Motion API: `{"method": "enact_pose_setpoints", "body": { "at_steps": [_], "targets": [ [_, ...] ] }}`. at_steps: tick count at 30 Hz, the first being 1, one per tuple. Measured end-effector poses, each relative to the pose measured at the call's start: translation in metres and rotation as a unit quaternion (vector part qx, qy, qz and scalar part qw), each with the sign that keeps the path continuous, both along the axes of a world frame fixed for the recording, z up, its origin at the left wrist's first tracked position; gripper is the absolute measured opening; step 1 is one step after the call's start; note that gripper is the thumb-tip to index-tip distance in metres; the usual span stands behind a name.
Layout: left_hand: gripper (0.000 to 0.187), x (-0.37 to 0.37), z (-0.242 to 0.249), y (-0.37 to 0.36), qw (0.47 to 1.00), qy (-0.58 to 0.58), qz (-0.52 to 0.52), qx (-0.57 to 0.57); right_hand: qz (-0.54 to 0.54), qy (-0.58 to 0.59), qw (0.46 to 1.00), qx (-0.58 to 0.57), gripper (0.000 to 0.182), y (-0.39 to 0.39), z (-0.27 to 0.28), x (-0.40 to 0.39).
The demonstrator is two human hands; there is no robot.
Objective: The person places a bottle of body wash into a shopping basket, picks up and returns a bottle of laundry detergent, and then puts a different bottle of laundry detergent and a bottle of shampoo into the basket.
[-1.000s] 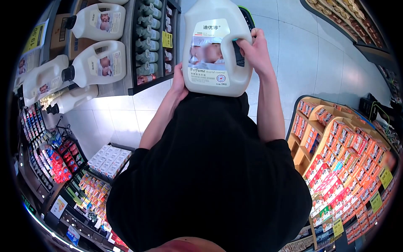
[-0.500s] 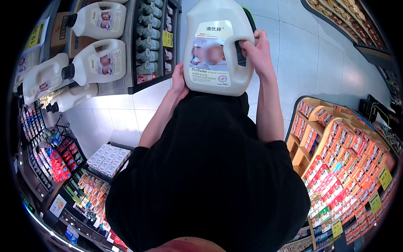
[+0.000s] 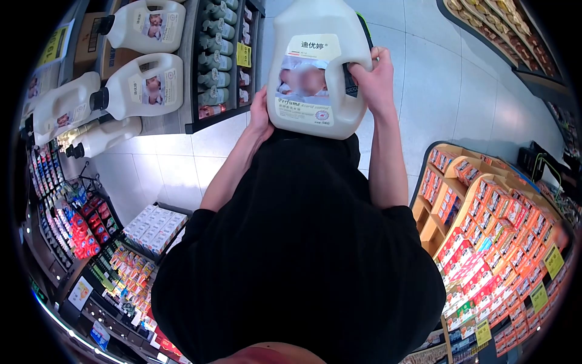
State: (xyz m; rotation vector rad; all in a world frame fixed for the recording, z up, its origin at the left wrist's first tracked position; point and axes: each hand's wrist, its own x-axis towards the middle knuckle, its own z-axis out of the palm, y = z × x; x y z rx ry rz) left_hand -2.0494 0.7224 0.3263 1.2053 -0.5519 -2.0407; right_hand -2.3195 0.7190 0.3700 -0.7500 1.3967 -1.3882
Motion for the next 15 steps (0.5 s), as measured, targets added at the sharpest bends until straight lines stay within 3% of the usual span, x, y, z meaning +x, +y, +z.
{"method": "enact_pose_setpoints", "body": {
  "at_steps": [15],
  "targets": [
    [0.059, -0.006, 0.008, -0.002, 1.000, 0.026, 0.001, 0.010, 0.019, 0.048, 0.998, -0.037, 0.034, -0.002, 0.013, 0.001]
  ]
}}
